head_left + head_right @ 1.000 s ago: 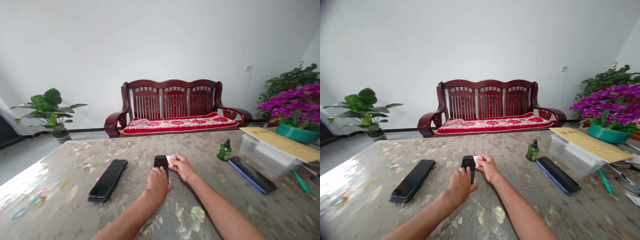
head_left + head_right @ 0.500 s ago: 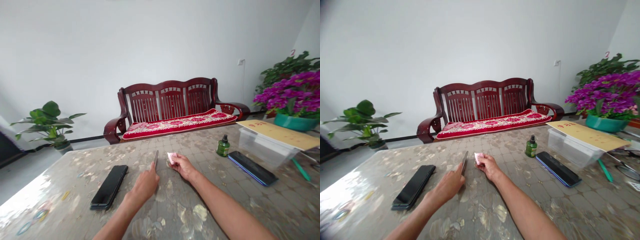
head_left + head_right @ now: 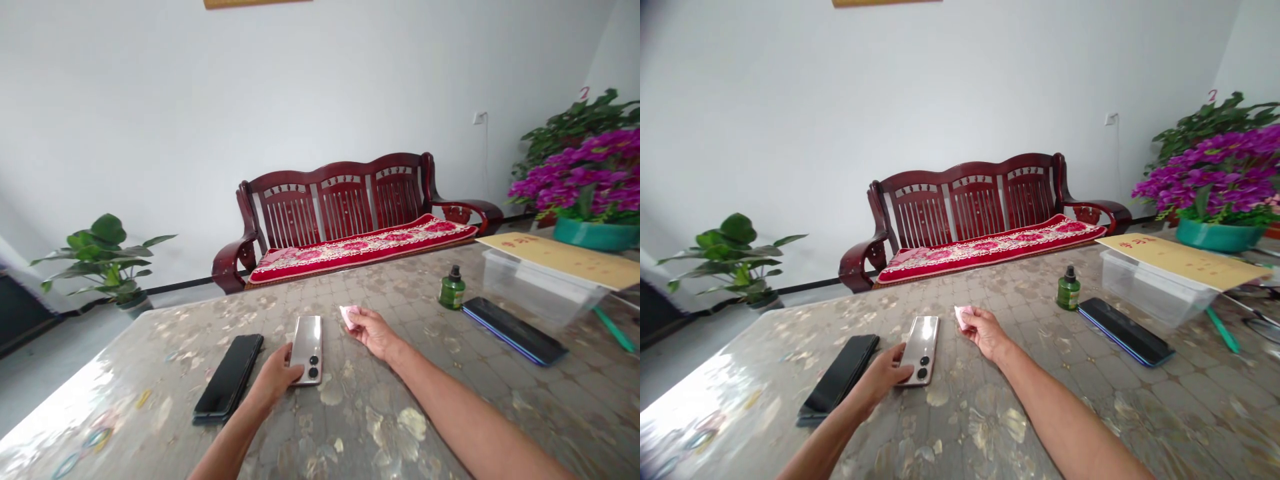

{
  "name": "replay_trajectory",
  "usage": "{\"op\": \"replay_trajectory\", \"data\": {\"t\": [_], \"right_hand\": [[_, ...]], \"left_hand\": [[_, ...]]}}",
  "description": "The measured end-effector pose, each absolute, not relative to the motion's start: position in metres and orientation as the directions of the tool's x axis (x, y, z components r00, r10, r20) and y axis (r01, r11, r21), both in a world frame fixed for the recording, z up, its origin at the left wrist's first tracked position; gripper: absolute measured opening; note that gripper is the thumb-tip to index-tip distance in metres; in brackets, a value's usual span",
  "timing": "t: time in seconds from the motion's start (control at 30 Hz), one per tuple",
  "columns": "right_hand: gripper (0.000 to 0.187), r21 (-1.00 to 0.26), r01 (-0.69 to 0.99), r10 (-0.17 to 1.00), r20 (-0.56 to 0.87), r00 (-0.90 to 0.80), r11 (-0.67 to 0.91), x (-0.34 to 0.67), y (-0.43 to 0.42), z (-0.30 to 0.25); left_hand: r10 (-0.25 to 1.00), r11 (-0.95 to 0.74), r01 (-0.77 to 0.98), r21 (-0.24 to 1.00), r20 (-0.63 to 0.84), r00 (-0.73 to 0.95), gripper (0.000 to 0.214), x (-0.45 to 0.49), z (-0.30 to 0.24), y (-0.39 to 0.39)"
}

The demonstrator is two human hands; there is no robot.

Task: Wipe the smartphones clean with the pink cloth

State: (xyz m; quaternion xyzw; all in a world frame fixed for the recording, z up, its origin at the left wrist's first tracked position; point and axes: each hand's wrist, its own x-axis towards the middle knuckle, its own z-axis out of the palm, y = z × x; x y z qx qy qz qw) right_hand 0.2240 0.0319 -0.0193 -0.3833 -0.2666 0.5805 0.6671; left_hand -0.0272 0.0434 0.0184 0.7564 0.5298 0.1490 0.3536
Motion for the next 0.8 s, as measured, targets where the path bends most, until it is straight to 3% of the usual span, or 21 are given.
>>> {"op": "replay_trajectory", "data": {"t": [0.13, 0.27, 0.43, 0.6, 0.7, 0.8], "right_hand": [[0.028, -0.807, -0.591, 0.979, -0.130, 0.160, -0.010, 0.224, 0.030, -0.017], [0.029, -0.805, -0.593, 0.978, -0.137, 0.155, -0.019, 0.223, 0.028, -0.014], [0.031, -0.823, -0.567, 0.979, -0.128, 0.157, -0.017, 0.222, 0.026, -0.012], [0.034, -0.854, -0.520, 0.981, -0.098, 0.169, 0.004, 0.217, 0.022, -0.009], [0.033, -0.922, -0.385, 0.982, -0.032, 0.187, 0.043, 0.213, 0.019, -0.010], [0.025, -0.994, -0.042, 0.974, 0.092, 0.209, 0.103, 0.205, 0.017, -0.011]], "left_hand": [[0.907, -0.243, 0.698, 0.674, -0.098, 0.410, 0.075, -0.030, 0.008, 0.040], [0.877, -0.384, 0.738, 0.554, -0.030, 0.479, 0.086, -0.028, 0.003, 0.034], [0.835, -0.471, 0.781, 0.409, -0.077, 0.544, 0.070, -0.024, 0.016, 0.023], [0.799, -0.515, 0.769, 0.378, -0.112, 0.591, 0.053, -0.019, 0.026, 0.017], [0.793, -0.549, 0.770, 0.323, -0.089, 0.603, 0.050, -0.019, 0.025, 0.017], [0.773, -0.594, 0.749, 0.291, -0.050, 0.632, 0.050, -0.022, 0.021, 0.018]]}}
